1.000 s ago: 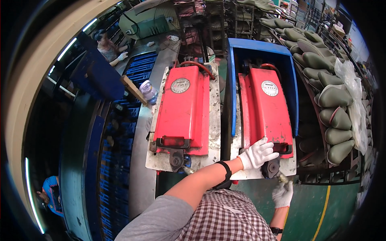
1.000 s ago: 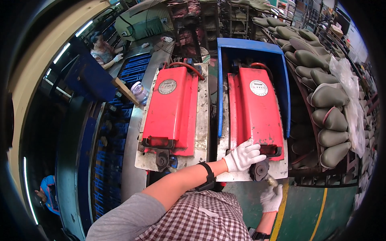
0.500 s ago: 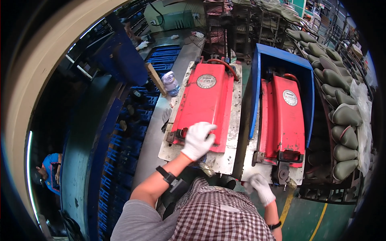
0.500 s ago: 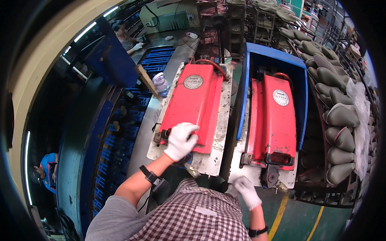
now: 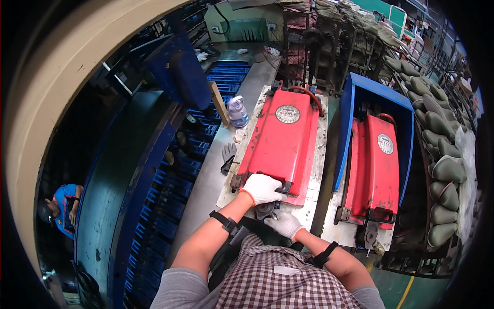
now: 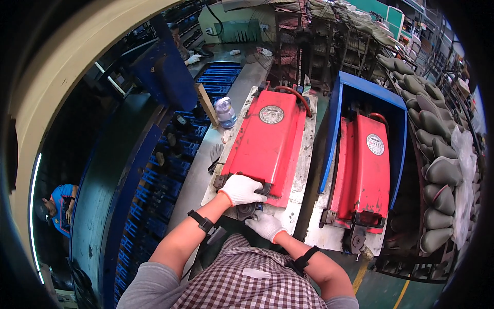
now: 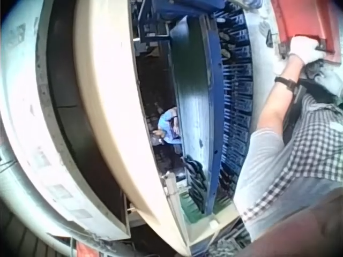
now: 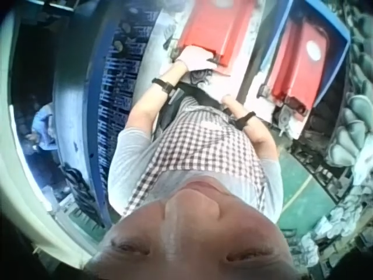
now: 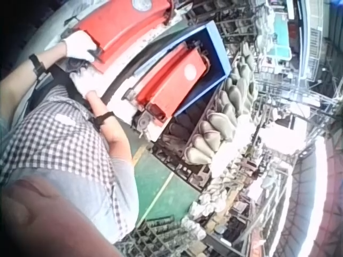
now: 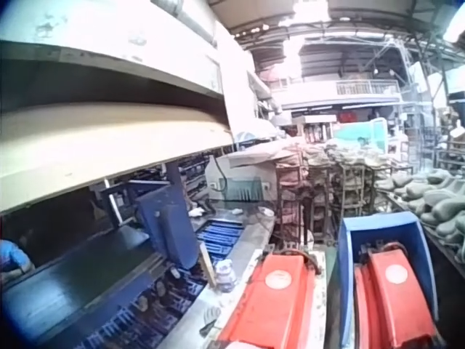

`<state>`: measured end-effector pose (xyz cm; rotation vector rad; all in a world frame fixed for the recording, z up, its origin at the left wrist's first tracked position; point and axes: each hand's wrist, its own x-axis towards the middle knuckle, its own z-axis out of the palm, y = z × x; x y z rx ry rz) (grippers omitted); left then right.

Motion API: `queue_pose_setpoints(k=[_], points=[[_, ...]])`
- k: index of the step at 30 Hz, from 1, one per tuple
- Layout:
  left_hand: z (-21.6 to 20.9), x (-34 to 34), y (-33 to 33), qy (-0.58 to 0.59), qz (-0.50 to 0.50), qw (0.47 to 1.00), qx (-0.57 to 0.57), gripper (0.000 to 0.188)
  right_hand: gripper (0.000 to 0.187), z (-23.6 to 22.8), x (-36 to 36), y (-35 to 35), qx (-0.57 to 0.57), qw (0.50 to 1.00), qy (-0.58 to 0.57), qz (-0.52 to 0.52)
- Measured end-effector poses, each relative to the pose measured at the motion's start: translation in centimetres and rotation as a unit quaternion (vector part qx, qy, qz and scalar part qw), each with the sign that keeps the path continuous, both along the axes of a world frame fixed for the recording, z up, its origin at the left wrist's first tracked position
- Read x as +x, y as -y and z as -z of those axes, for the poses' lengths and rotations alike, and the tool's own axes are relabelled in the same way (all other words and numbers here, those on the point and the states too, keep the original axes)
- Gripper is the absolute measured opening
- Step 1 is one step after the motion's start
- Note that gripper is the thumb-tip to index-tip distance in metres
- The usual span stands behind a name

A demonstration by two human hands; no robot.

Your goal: Using a hydraulic press machine to attach soles to shoes in a factory setting.

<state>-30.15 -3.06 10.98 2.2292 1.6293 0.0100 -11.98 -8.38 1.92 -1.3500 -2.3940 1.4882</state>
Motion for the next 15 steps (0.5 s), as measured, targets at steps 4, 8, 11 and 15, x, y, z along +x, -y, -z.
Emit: queue_pose_setpoints(k=[4,8,11,15], points=[[-0.6,0.4,-0.9,-0.021,-0.008,0.997,-0.073,0.065,0.052,-0.1,0.1,0.2,0.012,1.000,0.000,0.010],[-1.1,0.8,-1.2,-0.036,-0.014,0.995,-0.096,0.063,0.052,0.1,0.2,0.0,-0.013,0.999,0.033,0.022],[-0.9,0.5,-1.2,-0.015,-0.019,0.996,-0.090,0.067,0.053,-0.6,0.0,0.0,-0.020,0.999,0.020,0.025],[-1.0,0.5,-1.5,-0.013,-0.016,0.994,-0.106,0.068,0.053,-0.6,0.1,0.1,-0.023,0.999,0.019,0.031]])
